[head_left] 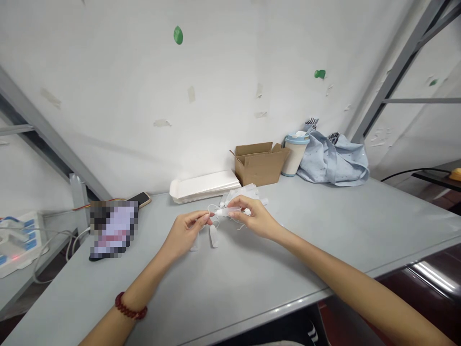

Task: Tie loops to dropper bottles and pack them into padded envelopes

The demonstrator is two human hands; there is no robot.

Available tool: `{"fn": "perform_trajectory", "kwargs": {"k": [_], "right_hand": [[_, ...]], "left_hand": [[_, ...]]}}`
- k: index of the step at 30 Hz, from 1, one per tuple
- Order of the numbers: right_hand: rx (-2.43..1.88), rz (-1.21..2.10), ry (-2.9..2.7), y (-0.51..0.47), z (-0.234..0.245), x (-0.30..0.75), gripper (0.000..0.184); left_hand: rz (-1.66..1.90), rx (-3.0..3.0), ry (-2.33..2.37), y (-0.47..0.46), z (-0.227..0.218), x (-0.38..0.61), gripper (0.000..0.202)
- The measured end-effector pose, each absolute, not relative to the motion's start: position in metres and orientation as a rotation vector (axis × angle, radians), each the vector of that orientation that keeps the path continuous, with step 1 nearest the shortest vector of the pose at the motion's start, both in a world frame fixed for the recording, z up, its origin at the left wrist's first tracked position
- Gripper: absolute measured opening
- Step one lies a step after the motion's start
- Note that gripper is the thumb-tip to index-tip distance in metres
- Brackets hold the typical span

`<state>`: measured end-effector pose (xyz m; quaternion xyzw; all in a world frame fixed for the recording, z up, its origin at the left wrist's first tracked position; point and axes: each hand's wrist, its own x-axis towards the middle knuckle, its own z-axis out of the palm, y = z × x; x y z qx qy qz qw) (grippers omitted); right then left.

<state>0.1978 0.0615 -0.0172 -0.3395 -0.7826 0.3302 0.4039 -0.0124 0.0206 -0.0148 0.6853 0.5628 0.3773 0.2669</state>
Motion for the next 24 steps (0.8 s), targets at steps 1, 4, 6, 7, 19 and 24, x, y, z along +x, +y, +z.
{"fn": "perform_trajectory", "kwargs": {"k": [1, 4, 6, 7, 19, 24], "right_hand": [[-0.855, 0.833, -1.974, 0.0614, -0.0171, 0.1980, 0.013], [-0.853, 0.848, -1.963, 0.0610, -0.0166, 0.1982, 0.013], [-0.856, 0.866, -1.951, 0.0607, -0.0162, 0.1982, 0.012], [-0.857, 0.877, -1.945, 0.0606, -0.0160, 0.1981, 0.012], [-0.845, 0.930, -1.933, 0.0614, -0.0161, 0.1989, 0.013], [-0.825, 0.877, -1.948, 0.0607, -0.0162, 0.1990, 0.010]], "left_hand": [[1.021, 1.839, 1.508, 0.0208, -0.0147, -0.0124, 0.036], [1.035, 1.817, 1.478, 0.0212, -0.0142, -0.0124, 0.035], [1.041, 1.802, 1.474, 0.0211, -0.0133, -0.0119, 0.033], [1.040, 1.795, 1.474, 0.0210, -0.0128, -0.0117, 0.033], [1.030, 1.755, 1.396, 0.0196, -0.0129, -0.0120, 0.032], [1.049, 1.754, 1.389, 0.0192, -0.0124, -0.0113, 0.032]]}}
